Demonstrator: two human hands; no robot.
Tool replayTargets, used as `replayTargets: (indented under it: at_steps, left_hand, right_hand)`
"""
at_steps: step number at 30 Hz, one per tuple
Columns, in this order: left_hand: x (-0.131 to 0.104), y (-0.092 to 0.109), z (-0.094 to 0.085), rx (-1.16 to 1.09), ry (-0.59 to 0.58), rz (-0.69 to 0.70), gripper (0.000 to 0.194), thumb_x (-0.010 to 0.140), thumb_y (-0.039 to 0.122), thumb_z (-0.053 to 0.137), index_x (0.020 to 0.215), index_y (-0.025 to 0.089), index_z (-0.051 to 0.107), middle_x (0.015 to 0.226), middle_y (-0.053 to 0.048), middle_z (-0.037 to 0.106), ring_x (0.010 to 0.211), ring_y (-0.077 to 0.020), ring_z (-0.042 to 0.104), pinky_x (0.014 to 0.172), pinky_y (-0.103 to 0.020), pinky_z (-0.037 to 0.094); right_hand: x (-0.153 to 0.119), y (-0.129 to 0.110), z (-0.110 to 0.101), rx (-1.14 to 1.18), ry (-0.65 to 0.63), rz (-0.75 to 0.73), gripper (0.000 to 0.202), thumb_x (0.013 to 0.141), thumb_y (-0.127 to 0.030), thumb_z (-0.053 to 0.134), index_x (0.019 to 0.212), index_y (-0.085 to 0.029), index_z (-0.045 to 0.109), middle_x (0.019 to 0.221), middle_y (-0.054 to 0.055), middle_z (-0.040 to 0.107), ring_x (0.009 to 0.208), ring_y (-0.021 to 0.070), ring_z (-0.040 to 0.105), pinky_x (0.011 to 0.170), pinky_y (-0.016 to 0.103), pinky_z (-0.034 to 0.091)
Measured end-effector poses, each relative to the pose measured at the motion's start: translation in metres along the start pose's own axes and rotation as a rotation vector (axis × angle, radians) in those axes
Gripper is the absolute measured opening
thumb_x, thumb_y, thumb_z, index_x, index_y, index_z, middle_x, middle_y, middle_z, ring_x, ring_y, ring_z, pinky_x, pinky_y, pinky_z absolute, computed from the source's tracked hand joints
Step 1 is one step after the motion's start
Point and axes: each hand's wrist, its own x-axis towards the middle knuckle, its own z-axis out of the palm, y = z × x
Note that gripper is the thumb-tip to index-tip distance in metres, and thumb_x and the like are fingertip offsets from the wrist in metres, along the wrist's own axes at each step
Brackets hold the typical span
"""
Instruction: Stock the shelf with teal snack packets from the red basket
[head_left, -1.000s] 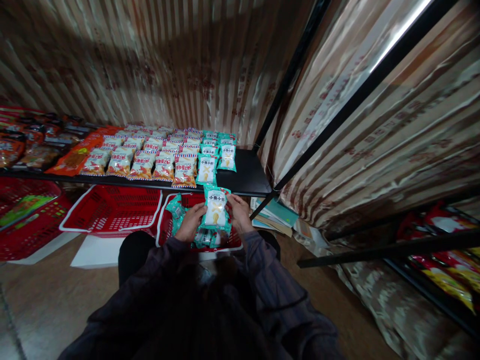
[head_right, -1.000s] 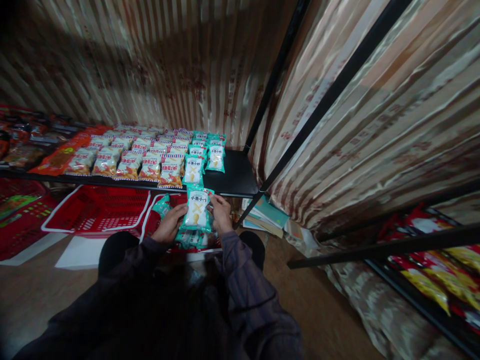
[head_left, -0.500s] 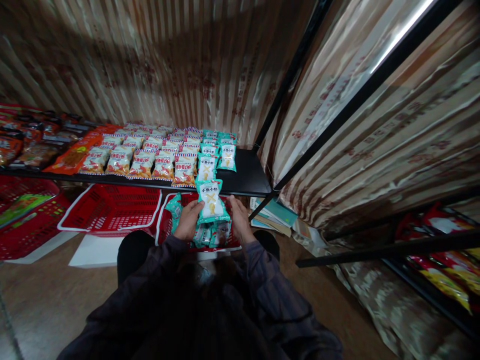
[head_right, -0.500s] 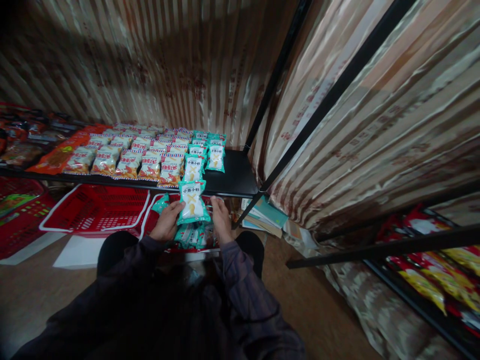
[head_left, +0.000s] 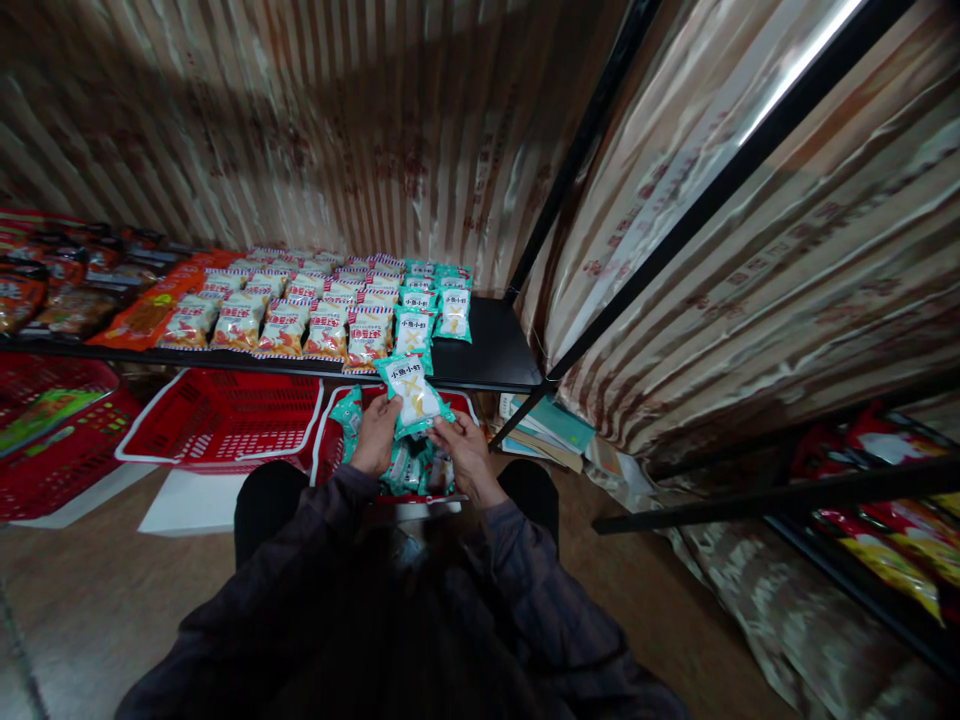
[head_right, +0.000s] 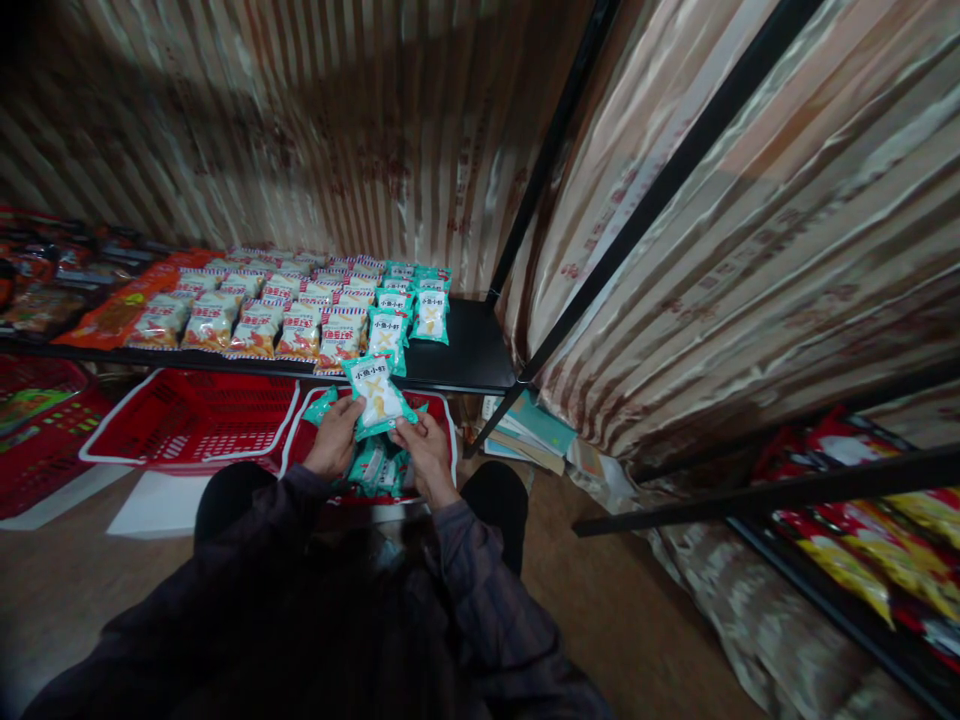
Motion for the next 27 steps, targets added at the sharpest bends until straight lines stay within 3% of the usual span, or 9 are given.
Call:
replayTargets:
  at_steps: [6,12,18,27]
  left_hand:
    - [-0.006,0.003,0.003,0.032,0.022,-0.014,0.044,0.059,0.037,0.077,0.092,0.016,0.059,0.084,-0.004,0.069,0.077,-0.0170,0.064,0.075,-0.030,0.048]
    - [-0.011,0.024,0.008,0.093,0.015,-0.089,0.038,0.060,0.040,0.076,0.088,0.018,0.061,0.093,-0.005,0.068,0.080,-0.0161,0.063,0.065,-0.025,0.046]
    - [0.011,0.046,0.002,0.097,0.102,-0.045,0.034,0.057,0.039,0.076,0.079,0.017,0.061,0.079,-0.001,0.066,0.069,-0.0111,0.061,0.068,-0.025,0.046]
    - [0.020,0.044,0.006,0.081,0.232,0.081,0.023,0.057,0.031,0.073,0.068,0.015,0.061,0.064,0.002,0.063,0.060,-0.0102,0.058,0.062,-0.023,0.045]
  right_hand:
    - [-0.002,0.004,0.001,-0.036,0.056,-0.049,0.042,0.050,-0.036,0.083,0.080,-0.019,0.060,0.060,-0.005,0.061,0.052,0.0094,0.059,0.054,0.023,0.054]
    - [-0.004,0.001,0.000,-0.004,0.074,-0.057,0.040,0.051,-0.034,0.081,0.082,-0.021,0.060,0.066,-0.004,0.061,0.058,0.0104,0.061,0.056,0.024,0.057]
    - [-0.007,0.005,-0.007,-0.004,0.027,-0.025,0.038,0.053,-0.034,0.080,0.084,-0.021,0.061,0.068,-0.004,0.062,0.058,0.0088,0.060,0.054,0.021,0.056]
    - [-0.014,0.010,-0.013,-0.010,-0.046,-0.047,0.038,0.056,-0.035,0.080,0.086,-0.020,0.062,0.074,-0.002,0.066,0.059,0.0090,0.060,0.057,0.021,0.054]
